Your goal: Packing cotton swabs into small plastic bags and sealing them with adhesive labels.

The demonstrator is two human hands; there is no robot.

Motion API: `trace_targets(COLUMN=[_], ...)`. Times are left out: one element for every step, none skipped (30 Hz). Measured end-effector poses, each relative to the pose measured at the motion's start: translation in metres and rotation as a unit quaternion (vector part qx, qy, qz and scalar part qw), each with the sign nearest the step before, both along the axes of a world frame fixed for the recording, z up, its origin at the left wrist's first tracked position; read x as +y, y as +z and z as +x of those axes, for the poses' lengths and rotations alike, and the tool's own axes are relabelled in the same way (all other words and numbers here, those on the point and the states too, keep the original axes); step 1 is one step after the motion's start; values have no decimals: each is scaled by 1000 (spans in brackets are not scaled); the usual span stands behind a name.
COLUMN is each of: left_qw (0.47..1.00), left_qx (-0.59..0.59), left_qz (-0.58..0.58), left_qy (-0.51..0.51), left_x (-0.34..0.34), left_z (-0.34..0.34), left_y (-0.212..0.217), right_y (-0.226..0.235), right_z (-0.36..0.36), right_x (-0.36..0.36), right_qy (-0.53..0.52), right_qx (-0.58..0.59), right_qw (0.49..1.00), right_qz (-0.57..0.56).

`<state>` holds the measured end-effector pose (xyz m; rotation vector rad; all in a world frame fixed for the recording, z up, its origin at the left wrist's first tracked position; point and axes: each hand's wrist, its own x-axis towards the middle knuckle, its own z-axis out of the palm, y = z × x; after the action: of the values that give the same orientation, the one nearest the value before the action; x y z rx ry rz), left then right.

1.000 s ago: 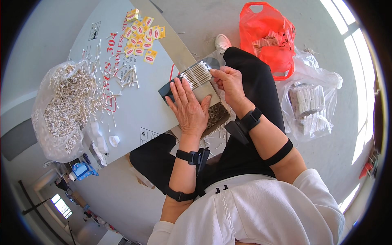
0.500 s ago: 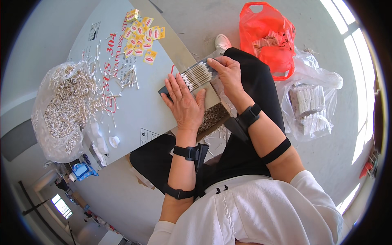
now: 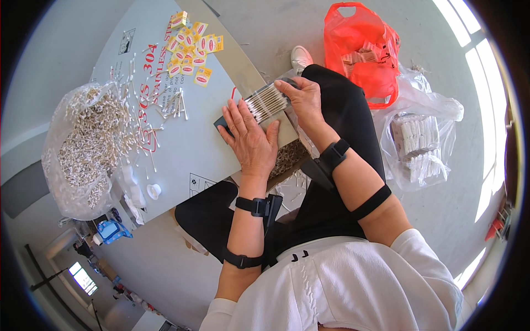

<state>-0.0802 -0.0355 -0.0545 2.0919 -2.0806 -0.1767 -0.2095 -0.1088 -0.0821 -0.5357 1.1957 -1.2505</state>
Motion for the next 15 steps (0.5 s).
trace_targets(left_qw=[1000,1000,1000,999,999,999,998,998,998,998,998,998,998,998,998], left_qx=[19,19,11,2,2,-17,-35,-35,-35,-35,-35,-30,-25,-24,-18], left_qz=[-24,-24,-15,-7,-7,5,17,16,26,36,36,30,23,23,23], left_qy=[-5,-5,-22,-39,-39,-44,-49,-49,-48,-47,-47,-47,-48,-49,-50], left_x=[1,2,3,4,5,7,8,8,9,9,9,10,9,9,10], left_z=[0,-1,-3,-3,-4,-4,-4,-5,-5,-5,-5,-5,-6,-7,-8], left_y=[2,3,5,7,7,8,9,9,9,9,9,8,9,10,11], right_y=[1,3,5,9,11,8,8,7,7,11,14,13,11,9,7], right_z=[0,0,-2,-6,-10,-12,-13,-14,-15,-16,-16,-16,-18,-20,-21], right_x=[1,1,3,6,8,11,13,15,17,19,20,20,20,21,21], right_qy=[-7,-15,-15,4,23,23,32,41,41,37,33,34,28,23,23], right_qx=[-1,-2,-2,7,16,15,-14,-43,-43,-43,-43,-43,-59,-75,-75], right_qw=[1000,1000,1000,1000,999,999,999,997,997,997,997,997,995,993,993], right_qz=[-4,-7,-7,10,26,26,38,50,50,56,62,62,77,92,92])
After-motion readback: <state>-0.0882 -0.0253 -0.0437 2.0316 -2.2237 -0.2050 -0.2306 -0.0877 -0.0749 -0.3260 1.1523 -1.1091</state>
